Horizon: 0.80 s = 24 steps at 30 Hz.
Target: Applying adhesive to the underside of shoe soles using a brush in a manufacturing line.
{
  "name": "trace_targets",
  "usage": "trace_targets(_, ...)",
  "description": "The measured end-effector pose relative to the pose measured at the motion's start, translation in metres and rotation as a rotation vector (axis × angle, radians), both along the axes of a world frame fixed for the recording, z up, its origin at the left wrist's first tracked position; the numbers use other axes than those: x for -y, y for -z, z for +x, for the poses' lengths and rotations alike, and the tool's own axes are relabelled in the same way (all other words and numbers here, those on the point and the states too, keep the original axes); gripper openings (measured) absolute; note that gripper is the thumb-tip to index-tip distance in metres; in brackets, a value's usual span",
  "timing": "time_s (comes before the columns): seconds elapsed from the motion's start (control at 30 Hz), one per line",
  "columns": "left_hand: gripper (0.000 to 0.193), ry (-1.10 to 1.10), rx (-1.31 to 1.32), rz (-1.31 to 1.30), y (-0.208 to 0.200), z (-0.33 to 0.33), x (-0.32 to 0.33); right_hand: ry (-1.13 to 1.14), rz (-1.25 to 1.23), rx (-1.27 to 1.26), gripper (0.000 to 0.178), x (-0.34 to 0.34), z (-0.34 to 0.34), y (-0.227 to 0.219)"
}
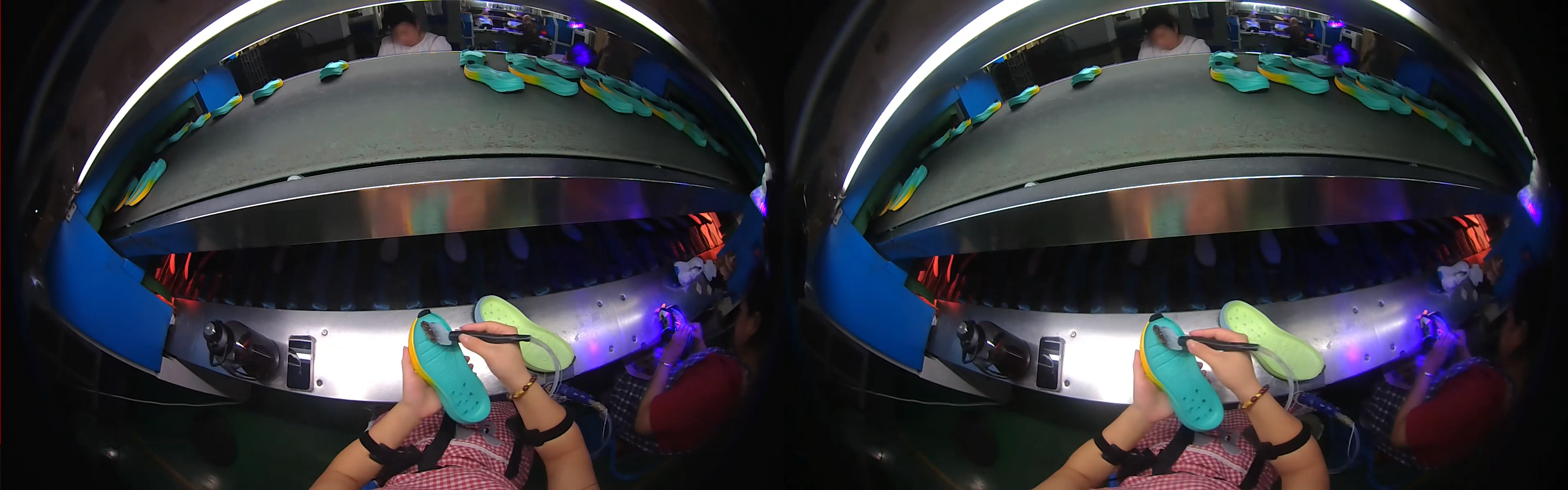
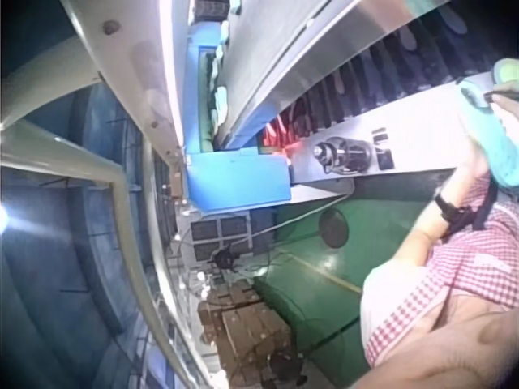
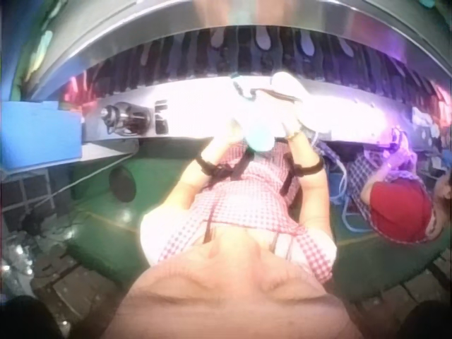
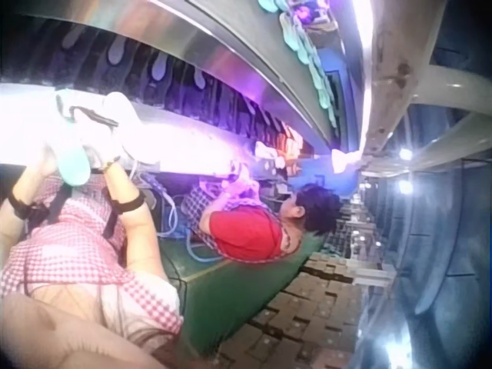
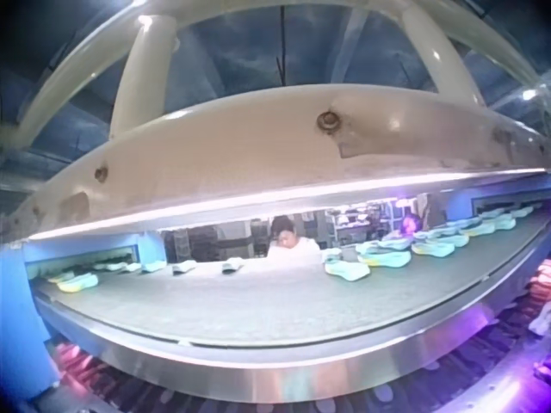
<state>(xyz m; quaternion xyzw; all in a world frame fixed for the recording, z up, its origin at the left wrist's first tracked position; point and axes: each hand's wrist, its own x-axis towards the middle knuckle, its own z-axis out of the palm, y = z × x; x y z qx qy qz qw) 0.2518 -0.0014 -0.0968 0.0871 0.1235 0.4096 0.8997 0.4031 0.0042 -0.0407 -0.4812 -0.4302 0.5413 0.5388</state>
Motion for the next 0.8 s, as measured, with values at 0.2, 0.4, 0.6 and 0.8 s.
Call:
trace_targets(0.2, 0.076, -0.292, -0.308, -0.056, -0.002, 0.003, -0.019, -0.187, 0.505, 0.569, 0.019, 0.016, -0.015, -0.015)
trace_targets(0.4, 0.079, -0.160, -0.263, 0.026, -0.019, -0.024, -0.020, -0.562, 0.158, 0.451, 0.020, 0.043, 0.026, -0.024)
trace_targets(0.6, 0.079, 0.015, 0.064, -0.001, -0.043, -0.001, -0.004, -0.200, 0.171, 0.242, 0.020, 0.019, 0.012, -0.049)
trace_targets(0.8, 0.077, -0.016, -0.051, 0.127, -0.044, -0.010, -0.011, -0.385, 0.082, 0.062, 0.016, 0.033, 0.016, -0.061)
